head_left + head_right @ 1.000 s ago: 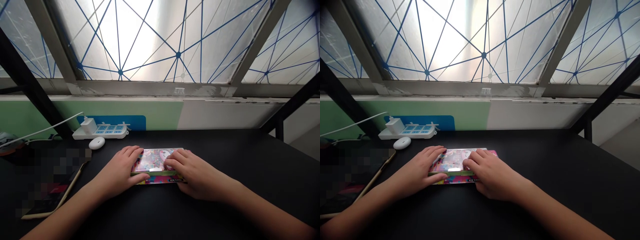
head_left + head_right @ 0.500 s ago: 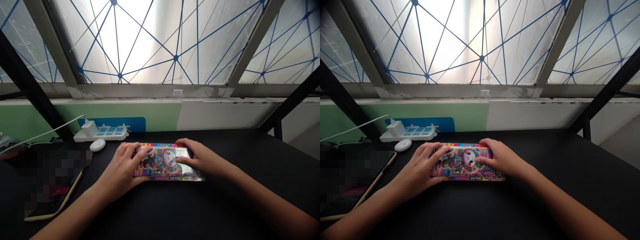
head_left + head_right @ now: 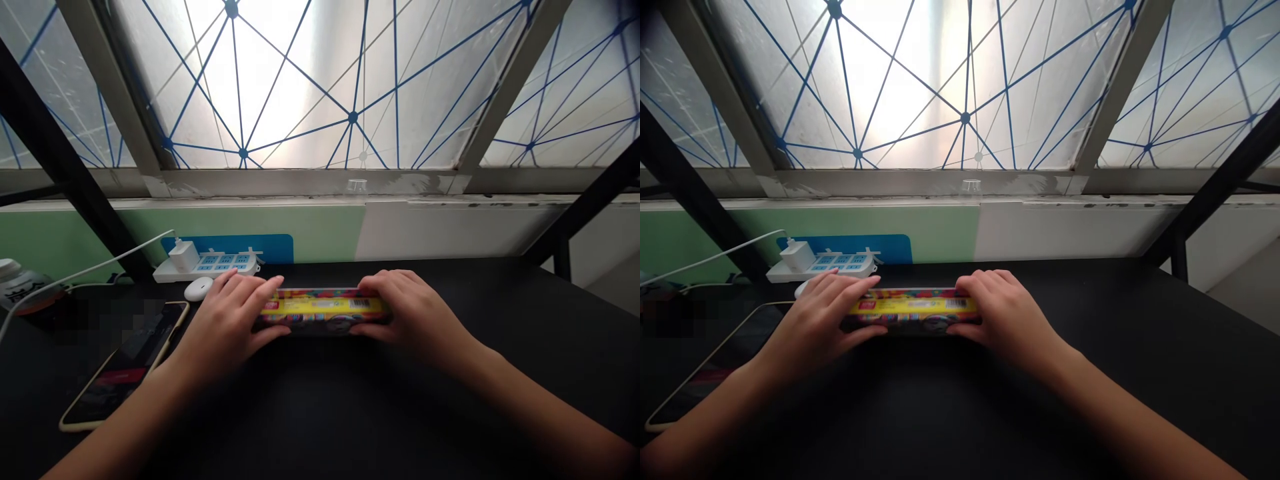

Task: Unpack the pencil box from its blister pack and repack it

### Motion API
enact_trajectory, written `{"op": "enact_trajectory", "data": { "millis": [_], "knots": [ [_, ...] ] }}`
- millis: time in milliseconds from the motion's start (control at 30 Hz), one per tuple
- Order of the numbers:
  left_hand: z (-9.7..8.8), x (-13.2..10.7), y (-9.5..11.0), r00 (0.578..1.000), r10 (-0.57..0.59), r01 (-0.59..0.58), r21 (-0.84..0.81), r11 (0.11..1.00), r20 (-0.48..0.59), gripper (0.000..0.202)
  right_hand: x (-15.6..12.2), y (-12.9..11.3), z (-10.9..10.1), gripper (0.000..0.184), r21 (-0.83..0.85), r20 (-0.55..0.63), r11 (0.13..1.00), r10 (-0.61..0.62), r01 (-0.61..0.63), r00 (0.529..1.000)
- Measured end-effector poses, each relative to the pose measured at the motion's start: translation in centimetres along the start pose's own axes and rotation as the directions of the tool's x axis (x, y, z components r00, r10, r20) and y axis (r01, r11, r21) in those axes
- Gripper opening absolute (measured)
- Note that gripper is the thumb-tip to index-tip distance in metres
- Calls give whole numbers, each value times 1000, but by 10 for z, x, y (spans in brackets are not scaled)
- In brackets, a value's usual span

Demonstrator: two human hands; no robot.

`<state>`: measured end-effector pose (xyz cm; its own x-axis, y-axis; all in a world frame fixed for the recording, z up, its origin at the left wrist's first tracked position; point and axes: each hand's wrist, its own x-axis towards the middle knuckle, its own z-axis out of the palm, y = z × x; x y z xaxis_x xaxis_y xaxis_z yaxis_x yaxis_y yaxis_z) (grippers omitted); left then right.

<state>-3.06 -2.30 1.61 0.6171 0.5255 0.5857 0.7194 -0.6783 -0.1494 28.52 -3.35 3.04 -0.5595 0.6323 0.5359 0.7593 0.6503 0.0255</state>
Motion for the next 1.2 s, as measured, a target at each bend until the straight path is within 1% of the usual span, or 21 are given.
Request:
{"op": "enact_trajectory", "data": {
  "millis": [33, 100, 133, 233, 333, 400, 433, 467, 533, 600, 667, 767, 867, 967, 1067, 1200],
  "knots": [
    [1, 0, 2, 999, 40, -40, 20, 999, 14, 46, -1, -4, 3, 33, -41, 9, 998, -42, 42, 999],
    [4, -1, 9, 993, 95, -98, 34, 995, 75, 32, -3, -14, 12, 19, -103, 59, 988, -113, 119, 992],
    [7, -2, 13, 987, 109, -113, 28, 993, 115, 28, -5, -19, 19, 17, -122, 77, 982, -137, 146, 988],
    [14, -2, 20, 964, 134, -133, -20, 991, 229, 20, -10, -33, 39, 28, -147, 78, 969, -190, 200, 979],
    [16, -1, 22, 950, 150, -139, -61, 988, 272, 13, -13, -40, 50, 30, -138, 79, 966, -210, 220, 974],
    [16, -1, 21, 951, 138, -121, -78, 990, 275, 18, -13, -41, 51, 30, -100, 103, 975, -189, 199, 977],
    [16, 0, 19, 953, 124, -103, -88, 991, 277, 24, -12, -40, 50, 31, -74, 122, 980, -175, 185, 977],
    [16, -1, 17, 954, 99, -75, -94, 993, 283, 34, -12, -39, 49, 34, -47, 145, 984, -163, 172, 976],
    [19, -2, 13, 950, 12, 17, -91, 996, 311, 59, -11, -38, 47, 45, -1, 197, 988, -149, 152, 969],
    [24, -5, 10, 924, -95, 131, -74, 989, 370, 82, -10, -38, 47, 57, 26, 245, 990, -141, 139, 959],
    [29, -8, 7, 885, -170, 216, -60, 974, 433, 93, -10, -38, 48, 64, 38, 278, 992, -127, 122, 952],
    [32, -10, 6, 847, -210, 269, -54, 962, 488, 96, -10, -37, 48, 72, 61, 313, 993, -114, 100, 943],
    [30, -9, 6, 829, -231, 292, -41, 956, 510, 98, -10, -34, 46, 76, 93, 338, 992, -111, 84, 934],
    [28, -8, 7, 830, -234, 296, -44, 954, 507, 98, -9, -32, 43, 76, 123, 352, 990, -107, 67, 930],
    [26, -7, 8, 826, -240, 303, -42, 952, 509, 98, -8, -30, 39, 80, 159, 370, 985, -116, 60, 922],
    [25, -7, 8, 832, -246, 307, -43, 951, 497, 97, -5, -27, 29, 86, 197, 431, 980, -104, 18, 896]
  ]
}}
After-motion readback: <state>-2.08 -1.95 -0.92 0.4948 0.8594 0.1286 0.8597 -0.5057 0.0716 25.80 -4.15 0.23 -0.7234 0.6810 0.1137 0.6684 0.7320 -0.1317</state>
